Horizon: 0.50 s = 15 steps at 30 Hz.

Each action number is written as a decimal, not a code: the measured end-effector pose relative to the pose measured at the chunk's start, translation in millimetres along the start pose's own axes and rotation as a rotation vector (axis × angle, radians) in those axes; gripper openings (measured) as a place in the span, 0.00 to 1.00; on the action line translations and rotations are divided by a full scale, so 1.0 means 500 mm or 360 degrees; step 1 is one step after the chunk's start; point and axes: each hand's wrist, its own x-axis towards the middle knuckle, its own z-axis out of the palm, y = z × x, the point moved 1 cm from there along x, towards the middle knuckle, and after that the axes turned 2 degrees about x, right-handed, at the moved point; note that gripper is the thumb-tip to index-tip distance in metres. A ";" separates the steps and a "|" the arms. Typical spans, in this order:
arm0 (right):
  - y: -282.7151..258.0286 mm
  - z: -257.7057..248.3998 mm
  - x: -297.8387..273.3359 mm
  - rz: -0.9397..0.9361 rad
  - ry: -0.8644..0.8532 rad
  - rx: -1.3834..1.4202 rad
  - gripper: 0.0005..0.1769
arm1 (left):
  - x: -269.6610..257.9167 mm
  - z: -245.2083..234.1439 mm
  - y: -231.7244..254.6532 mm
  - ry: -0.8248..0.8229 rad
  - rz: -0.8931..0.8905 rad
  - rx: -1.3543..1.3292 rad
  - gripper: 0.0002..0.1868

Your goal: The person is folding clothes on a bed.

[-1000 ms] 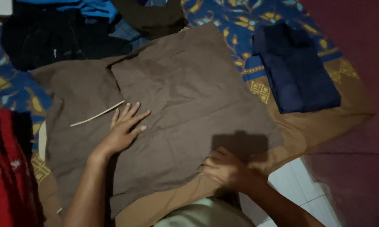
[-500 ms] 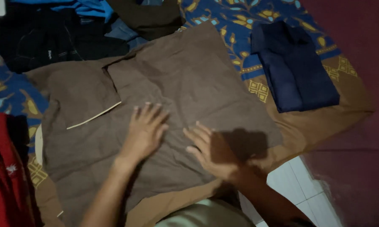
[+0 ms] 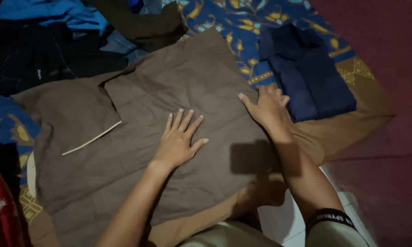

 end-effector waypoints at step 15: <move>0.056 0.114 0.078 -0.0048 0.0678 0.0582 0.17 | 0.055 0.003 0.012 -0.0016 -0.0249 -0.0005 0.59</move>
